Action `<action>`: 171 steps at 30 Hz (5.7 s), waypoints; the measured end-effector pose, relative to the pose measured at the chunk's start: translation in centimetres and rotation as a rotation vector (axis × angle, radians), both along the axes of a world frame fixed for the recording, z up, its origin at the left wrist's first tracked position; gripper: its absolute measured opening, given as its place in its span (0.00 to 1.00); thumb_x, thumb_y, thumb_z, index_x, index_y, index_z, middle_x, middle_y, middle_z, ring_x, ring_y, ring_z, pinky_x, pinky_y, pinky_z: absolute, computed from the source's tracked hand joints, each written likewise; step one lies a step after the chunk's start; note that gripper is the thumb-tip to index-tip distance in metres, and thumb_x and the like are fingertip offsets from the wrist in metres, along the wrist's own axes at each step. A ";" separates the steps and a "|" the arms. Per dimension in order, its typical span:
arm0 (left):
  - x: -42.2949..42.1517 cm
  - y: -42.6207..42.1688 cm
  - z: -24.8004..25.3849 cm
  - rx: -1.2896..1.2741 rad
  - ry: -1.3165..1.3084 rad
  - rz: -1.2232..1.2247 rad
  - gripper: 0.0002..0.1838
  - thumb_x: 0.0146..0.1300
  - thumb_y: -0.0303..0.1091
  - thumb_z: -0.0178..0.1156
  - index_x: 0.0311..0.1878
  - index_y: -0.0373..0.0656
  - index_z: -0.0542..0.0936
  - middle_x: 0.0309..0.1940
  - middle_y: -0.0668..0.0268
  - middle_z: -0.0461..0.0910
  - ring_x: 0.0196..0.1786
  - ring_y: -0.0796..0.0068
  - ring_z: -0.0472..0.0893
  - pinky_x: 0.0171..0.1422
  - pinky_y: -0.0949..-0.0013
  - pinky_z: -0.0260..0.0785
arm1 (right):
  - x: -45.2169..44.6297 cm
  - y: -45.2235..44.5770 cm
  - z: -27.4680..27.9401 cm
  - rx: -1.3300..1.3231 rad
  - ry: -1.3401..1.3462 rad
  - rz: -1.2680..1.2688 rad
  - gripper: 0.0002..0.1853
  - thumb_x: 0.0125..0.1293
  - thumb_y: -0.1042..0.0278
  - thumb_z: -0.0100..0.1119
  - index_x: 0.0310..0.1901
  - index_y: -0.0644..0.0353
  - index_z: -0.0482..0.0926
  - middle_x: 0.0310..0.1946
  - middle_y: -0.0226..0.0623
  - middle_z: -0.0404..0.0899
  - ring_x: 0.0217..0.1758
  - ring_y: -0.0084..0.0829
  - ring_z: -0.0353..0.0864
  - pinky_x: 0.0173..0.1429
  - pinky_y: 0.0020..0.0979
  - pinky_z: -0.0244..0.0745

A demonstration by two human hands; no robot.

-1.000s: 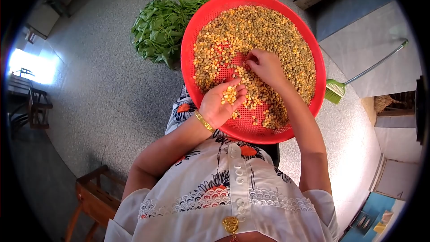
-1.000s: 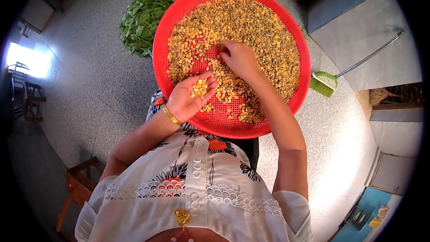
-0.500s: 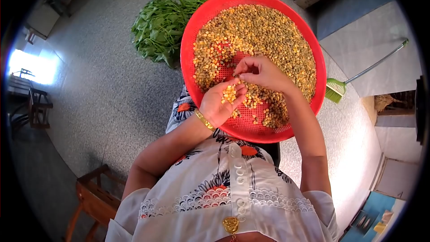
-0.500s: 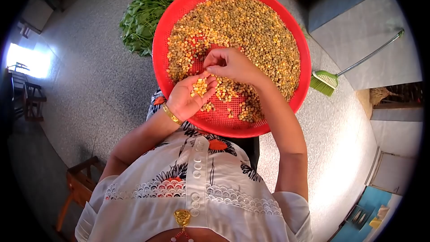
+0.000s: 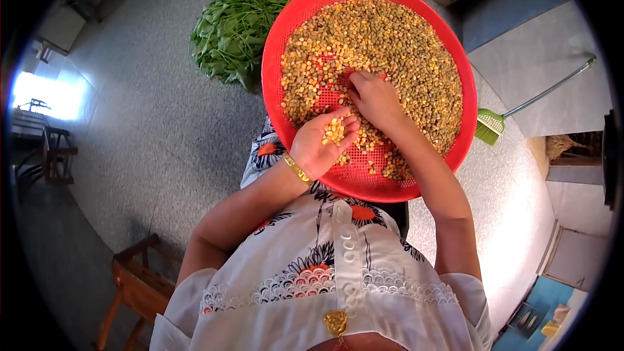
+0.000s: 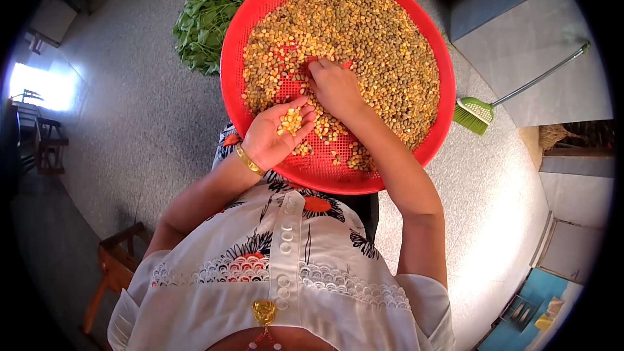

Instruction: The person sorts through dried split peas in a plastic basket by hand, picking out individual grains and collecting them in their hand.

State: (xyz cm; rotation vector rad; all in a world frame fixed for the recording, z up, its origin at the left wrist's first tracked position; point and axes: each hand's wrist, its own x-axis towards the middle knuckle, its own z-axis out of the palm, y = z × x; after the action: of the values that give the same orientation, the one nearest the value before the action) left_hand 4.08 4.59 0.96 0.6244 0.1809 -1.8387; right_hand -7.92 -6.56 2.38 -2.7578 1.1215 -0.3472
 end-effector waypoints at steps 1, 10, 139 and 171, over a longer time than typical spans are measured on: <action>0.0 0.0 0.0 0.001 0.001 0.001 0.15 0.64 0.31 0.45 0.51 0.33 0.70 0.40 0.58 0.74 0.46 0.65 0.74 0.55 0.64 0.67 | 0.0 0.0 -0.1 0.001 0.001 0.001 0.08 0.52 0.70 0.55 0.32 0.63 0.71 0.31 0.41 0.74 0.32 0.42 0.77 0.33 0.39 0.73; -0.1 0.0 0.1 0.006 -0.010 -0.005 0.15 0.64 0.31 0.45 0.51 0.33 0.70 0.40 0.57 0.74 0.45 0.65 0.74 0.55 0.65 0.68 | -1.1 -1.1 -0.6 -0.041 0.019 -0.023 0.08 0.47 0.77 0.52 0.32 0.66 0.72 0.31 0.47 0.75 0.30 0.44 0.78 0.34 0.37 0.74; 0.5 -0.2 -0.3 -0.058 -0.067 0.033 0.13 0.62 0.36 0.48 0.43 0.39 0.72 0.32 0.68 0.69 0.33 0.75 0.69 0.43 0.73 0.65 | -5.4 2.4 2.5 1.431 -0.111 0.110 0.13 0.64 0.67 0.45 0.46 0.64 0.71 0.32 0.36 0.76 0.33 0.24 0.77 0.32 0.25 0.76; 0.2 -0.6 0.2 -0.006 -0.151 -0.084 0.20 0.62 0.35 0.46 0.56 0.35 0.67 0.47 0.62 0.71 0.50 0.70 0.70 0.59 0.69 0.62 | -3.5 -3.0 -0.2 -0.030 0.032 -0.116 0.07 0.50 0.69 0.57 0.30 0.62 0.74 0.30 0.40 0.76 0.33 0.41 0.78 0.36 0.39 0.74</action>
State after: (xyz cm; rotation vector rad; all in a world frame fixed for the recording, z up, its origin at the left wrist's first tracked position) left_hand 4.33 3.97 1.13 0.7734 0.0489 -1.8627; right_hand -11.47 -9.54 2.14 -2.7402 1.2978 -0.3379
